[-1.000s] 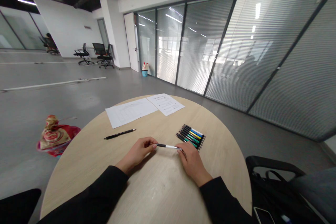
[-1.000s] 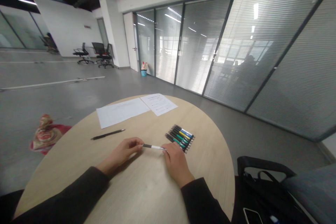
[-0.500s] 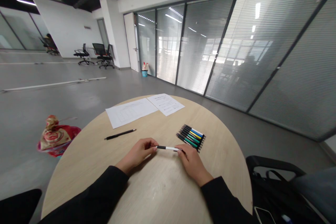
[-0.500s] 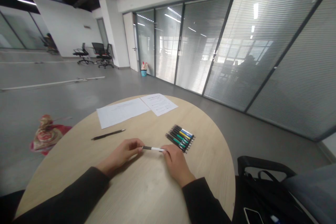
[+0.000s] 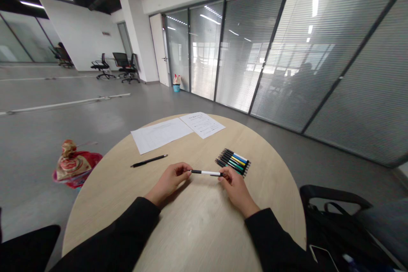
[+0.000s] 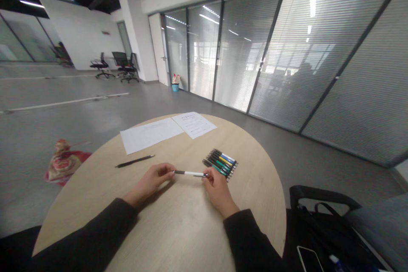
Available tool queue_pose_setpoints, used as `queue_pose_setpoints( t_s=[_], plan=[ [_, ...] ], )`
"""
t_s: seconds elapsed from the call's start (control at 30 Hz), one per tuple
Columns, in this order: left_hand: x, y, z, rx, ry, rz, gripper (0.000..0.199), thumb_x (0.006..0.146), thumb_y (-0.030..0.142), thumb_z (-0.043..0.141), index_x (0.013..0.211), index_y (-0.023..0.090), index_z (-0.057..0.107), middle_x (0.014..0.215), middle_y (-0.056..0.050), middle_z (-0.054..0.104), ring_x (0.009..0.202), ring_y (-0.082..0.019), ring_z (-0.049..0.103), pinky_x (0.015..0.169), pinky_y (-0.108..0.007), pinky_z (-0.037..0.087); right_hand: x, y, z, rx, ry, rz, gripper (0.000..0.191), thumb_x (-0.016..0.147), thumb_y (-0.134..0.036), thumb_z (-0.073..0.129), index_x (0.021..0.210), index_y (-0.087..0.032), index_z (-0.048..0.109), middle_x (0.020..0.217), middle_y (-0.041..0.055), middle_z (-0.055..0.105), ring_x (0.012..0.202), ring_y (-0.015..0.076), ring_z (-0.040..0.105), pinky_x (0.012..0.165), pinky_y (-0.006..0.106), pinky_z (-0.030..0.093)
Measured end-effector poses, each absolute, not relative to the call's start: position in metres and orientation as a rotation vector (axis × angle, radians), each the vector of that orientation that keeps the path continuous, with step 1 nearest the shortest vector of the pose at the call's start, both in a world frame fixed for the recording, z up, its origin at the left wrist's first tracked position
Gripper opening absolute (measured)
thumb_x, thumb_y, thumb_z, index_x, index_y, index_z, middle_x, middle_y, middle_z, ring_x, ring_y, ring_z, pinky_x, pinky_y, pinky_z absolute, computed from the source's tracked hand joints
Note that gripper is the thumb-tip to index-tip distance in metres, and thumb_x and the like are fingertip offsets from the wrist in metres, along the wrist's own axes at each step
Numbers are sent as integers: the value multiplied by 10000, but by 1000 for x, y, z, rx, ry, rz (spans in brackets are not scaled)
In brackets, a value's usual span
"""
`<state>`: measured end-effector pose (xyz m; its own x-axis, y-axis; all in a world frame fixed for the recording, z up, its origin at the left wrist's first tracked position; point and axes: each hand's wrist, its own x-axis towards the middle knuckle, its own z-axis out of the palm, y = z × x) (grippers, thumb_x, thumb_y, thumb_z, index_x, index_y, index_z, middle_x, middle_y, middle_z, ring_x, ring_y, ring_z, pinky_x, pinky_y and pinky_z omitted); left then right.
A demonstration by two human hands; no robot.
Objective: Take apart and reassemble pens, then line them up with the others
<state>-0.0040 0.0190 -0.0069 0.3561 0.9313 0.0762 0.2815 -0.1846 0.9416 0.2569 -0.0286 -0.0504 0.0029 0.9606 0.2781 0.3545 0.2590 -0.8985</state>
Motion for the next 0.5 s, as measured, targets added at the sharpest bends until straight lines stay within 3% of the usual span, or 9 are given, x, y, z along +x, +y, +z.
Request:
queue_pose_setpoints(
  t_s=[0.27, 0.43, 0.5],
  plan=[
    [-5, 19, -7, 1688, 1076, 883, 297, 789, 428, 713, 864, 142, 685, 746, -17, 632, 694, -160, 555, 679, -290, 422, 260, -26, -47, -1272, -1550, 838, 270, 948, -372, 505, 824, -175, 642, 680, 10, 641, 596, 147, 549, 606, 263, 422],
    [-2, 19, -7, 1661, 1039, 935, 376, 789, 425, 714, 1048, 163, 637, 767, 1, 609, 693, -161, 566, 659, -281, 431, 261, -23, -52, -1228, -1472, 901, 263, 935, -393, 537, 848, -170, 645, 697, 15, 654, 578, 143, 552, 582, 260, 430],
    [-1, 17, -5, 1702, 1067, 924, 331, 858, 465, 633, 1003, 166, 630, 729, 7, 594, 662, -159, 558, 655, -285, 430, 262, -22, -54, -1206, -1460, 913, 266, 935, -399, 543, 857, -167, 648, 703, 17, 657, 576, 141, 550, 581, 260, 433]
  ],
)
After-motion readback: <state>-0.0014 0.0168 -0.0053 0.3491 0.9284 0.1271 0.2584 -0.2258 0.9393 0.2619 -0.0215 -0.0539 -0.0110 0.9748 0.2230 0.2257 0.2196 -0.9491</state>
